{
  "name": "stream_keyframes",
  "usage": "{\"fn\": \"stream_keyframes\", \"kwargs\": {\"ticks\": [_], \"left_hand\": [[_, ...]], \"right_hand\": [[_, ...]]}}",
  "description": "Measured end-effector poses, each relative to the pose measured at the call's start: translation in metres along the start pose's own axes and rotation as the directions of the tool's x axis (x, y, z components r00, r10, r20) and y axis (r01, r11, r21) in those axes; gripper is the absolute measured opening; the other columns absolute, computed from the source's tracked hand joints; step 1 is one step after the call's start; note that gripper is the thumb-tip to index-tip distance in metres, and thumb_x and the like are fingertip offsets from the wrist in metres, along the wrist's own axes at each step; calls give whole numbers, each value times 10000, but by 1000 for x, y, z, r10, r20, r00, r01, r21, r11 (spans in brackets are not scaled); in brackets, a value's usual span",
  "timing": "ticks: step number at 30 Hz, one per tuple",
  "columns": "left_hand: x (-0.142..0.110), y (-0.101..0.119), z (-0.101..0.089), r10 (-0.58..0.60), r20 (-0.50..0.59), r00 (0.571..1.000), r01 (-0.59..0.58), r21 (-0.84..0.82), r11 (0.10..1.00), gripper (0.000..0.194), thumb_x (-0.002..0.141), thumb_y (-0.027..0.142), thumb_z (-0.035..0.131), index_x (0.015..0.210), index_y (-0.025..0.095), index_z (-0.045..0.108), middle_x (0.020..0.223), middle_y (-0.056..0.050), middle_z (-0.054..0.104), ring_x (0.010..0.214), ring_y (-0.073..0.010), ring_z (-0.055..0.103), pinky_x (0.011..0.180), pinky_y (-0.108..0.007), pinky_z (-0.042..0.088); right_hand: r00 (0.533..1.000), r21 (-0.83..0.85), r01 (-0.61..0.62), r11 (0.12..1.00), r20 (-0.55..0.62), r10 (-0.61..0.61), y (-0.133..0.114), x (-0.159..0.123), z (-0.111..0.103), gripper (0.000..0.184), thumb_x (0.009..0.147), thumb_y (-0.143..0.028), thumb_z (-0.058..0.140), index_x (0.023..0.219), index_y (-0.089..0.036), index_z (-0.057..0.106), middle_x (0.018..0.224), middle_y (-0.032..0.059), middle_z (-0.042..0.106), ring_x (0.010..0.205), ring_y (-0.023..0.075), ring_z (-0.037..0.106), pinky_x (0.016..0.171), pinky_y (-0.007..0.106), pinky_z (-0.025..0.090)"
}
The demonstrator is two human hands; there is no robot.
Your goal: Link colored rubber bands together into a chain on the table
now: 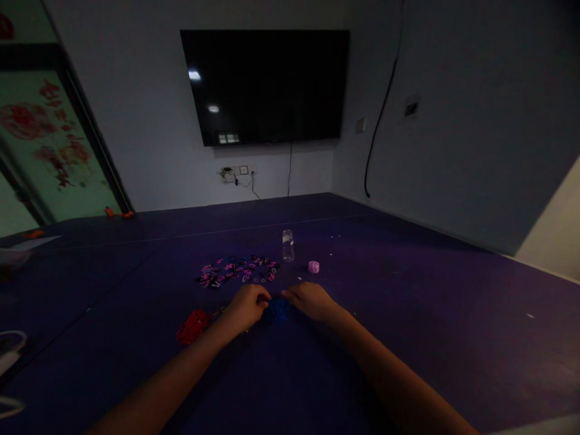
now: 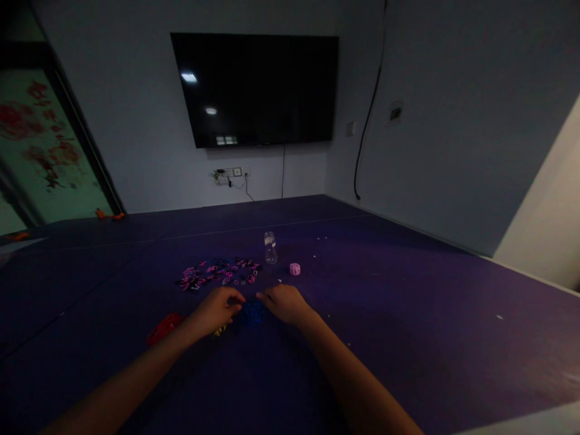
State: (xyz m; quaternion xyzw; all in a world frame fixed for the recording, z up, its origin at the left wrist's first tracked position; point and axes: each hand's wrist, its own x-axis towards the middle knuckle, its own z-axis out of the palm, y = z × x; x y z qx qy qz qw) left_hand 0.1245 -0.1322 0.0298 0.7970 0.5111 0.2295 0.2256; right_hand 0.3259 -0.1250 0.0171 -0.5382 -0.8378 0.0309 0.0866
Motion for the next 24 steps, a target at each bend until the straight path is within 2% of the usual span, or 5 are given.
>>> {"fn": "stream_keyframes", "kwargs": {"ticks": [6, 10, 14, 19, 24], "left_hand": [[-2, 0, -11, 51, -141, 989, -71, -137, 988, 184, 804, 190, 501, 857, 166, 675, 783, -28, 695, 615, -130, 635, 596, -248, 494], [-9, -13, -25, 183, -422, 888, -156, 98, 983, 158, 814, 271, 542, 737, 178, 643, 733, -24, 668, 676, -151, 609, 671, -272, 478], [-9, -53, -48, 203, -572, 794, -80, 233, 969, 199, 828, 334, 532, 722, 191, 621, 758, -33, 659, 742, -179, 607, 717, -296, 469], [8, -118, -76, 94, -586, 805, 10, 173, 985, 208, 795, 354, 537, 737, 185, 643, 776, -50, 669, 742, -200, 617, 711, -313, 475], [19, -160, -79, 47, -590, 806, -7, 69, 998, 231, 781, 379, 545, 721, 185, 655, 788, -54, 681, 766, -197, 624, 750, -311, 482]], "right_hand": [[999, -64, -33, 997, -35, 31, -1, -1, -4, 495, 977, -406, 265, 874, -171, 688, 856, 97, 715, 788, 208, 668, 613, 254, 373], [999, -93, -14, 996, -47, 10, -2, 0, -3, 467, 969, -417, 294, 873, -170, 679, 867, 104, 711, 779, 208, 665, 620, 255, 381], [997, -82, -22, 996, -70, 16, -2, 0, 2, 452, 965, -427, 314, 845, -174, 669, 835, 102, 705, 753, 192, 660, 623, 247, 375], [982, -14, -29, 999, -187, 26, 1, 1, 6, 385, 964, -386, 340, 844, -182, 643, 838, 70, 693, 763, 170, 646, 610, 235, 351], [948, 112, -5, 994, -315, 40, -9, 18, -3, 312, 948, -320, 375, 920, -197, 660, 937, 55, 693, 831, 144, 629, 682, 222, 380]]}}
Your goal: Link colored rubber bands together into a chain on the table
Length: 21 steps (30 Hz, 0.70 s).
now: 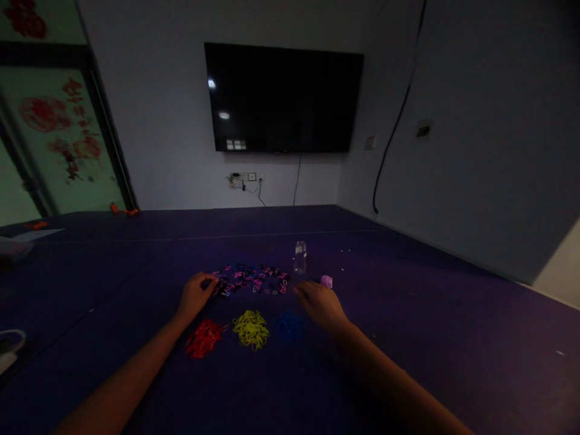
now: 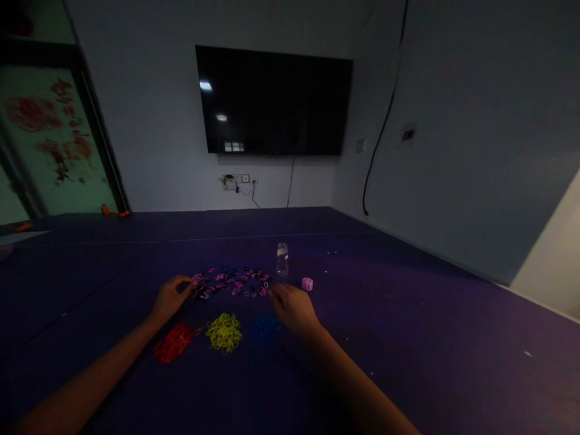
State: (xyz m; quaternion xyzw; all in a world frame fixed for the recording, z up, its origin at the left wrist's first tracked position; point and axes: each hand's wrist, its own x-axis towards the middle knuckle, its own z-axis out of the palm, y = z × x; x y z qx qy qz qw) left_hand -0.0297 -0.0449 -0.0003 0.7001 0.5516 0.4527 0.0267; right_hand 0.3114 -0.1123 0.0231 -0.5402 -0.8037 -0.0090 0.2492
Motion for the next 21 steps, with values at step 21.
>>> {"fn": "stream_keyframes", "kwargs": {"ticks": [21], "left_hand": [[-5, 1, 15, 243, 251, 937, -254, 14, 967, 102, 781, 158, 574, 719, 174, 654, 831, -68, 658, 842, -196, 592, 814, -331, 465]], "right_hand": [[888, -46, 119, 992, 452, -86, -117, 129, 89, 229, 806, -177, 541, 892, -150, 751, 909, 109, 738, 881, 186, 677, 723, 212, 453]]}}
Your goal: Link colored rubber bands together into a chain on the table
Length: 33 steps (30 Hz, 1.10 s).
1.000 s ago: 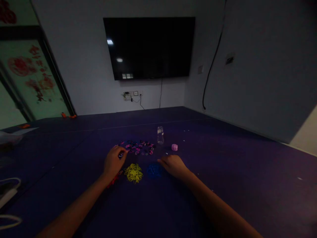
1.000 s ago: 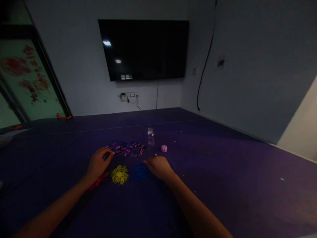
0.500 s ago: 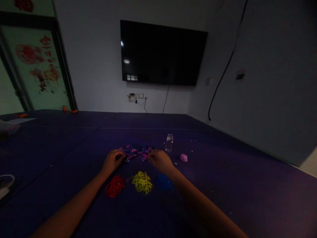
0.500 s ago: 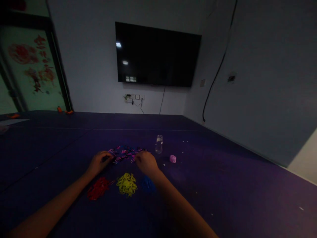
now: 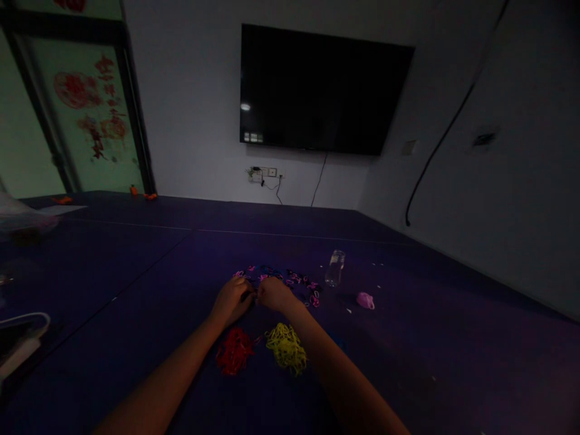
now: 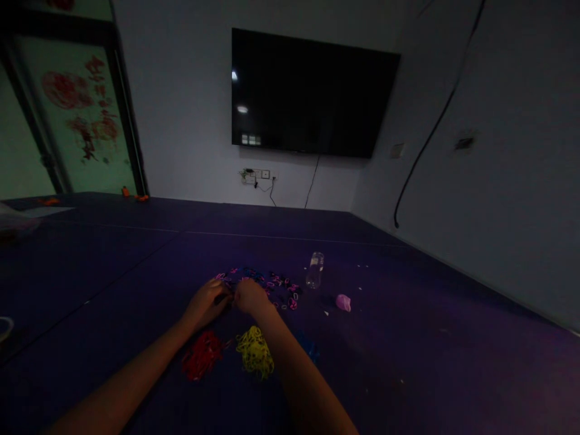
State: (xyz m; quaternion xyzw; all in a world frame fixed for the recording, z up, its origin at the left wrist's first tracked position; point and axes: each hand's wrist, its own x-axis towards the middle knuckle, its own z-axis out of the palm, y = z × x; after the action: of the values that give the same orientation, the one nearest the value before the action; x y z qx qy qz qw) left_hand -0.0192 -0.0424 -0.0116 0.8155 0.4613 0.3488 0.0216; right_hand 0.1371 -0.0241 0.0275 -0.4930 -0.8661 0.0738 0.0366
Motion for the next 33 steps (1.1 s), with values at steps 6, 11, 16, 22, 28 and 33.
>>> {"fn": "stream_keyframes", "kwargs": {"ticks": [6, 11, 16, 22, 28, 33], "left_hand": [[-2, 4, -1, 18, 10, 1000, -18, 34, 999, 102, 782, 158, 559, 726, 185, 640, 819, -62, 649, 832, -197, 588, 768, -323, 473], [-3, 7, -2, 66, 23, 998, -67, 28, 997, 126, 826, 212, 534, 807, 189, 657, 857, -73, 657, 853, -204, 587, 762, -331, 471], [-5, 9, -4, 85, 21, 996, -86, 26, 996, 135, 845, 249, 538, 818, 197, 659, 872, -70, 654, 864, -208, 588, 775, -340, 467], [-4, 8, -2, 80, 66, 995, -86, 104, 991, 116, 840, 190, 540, 810, 179, 651, 843, -70, 644, 832, -206, 584, 742, -329, 458], [-5, 3, 1, 73, 57, 996, -80, 128, 989, 142, 851, 163, 516, 788, 168, 643, 834, -77, 645, 815, -202, 581, 733, -331, 460], [-5, 0, 1, 55, 2, 998, -55, 130, 990, 203, 851, 128, 465, 801, 177, 655, 822, -73, 645, 805, -193, 586, 731, -320, 470]], "right_hand": [[1000, 5, -11, 1000, -7, 11, -5, -3, 4, 253, 847, -195, 509, 943, -112, 728, 957, 145, 724, 919, 216, 669, 727, 235, 456], [999, 10, -32, 999, -24, 32, 2, -2, -7, 268, 798, -81, 497, 917, -126, 733, 969, 127, 727, 932, 191, 665, 747, 201, 440], [986, 23, -147, 989, -82, 148, 36, 0, -29, 311, 763, -45, 472, 886, -134, 743, 930, 113, 735, 882, 170, 673, 722, 187, 435], [965, 48, -216, 975, -144, 221, 66, -3, -35, 305, 759, -63, 497, 921, -149, 741, 995, 105, 726, 967, 181, 650, 760, 194, 425], [956, 89, -231, 969, -166, 243, 57, 0, -27, 304, 735, -21, 491, 882, -137, 731, 930, 108, 727, 900, 168, 655, 718, 191, 409], [959, 133, -203, 970, -173, 225, 49, 6, -15, 265, 759, -41, 490, 861, -149, 709, 902, 91, 720, 854, 154, 651, 686, 189, 397]]}}
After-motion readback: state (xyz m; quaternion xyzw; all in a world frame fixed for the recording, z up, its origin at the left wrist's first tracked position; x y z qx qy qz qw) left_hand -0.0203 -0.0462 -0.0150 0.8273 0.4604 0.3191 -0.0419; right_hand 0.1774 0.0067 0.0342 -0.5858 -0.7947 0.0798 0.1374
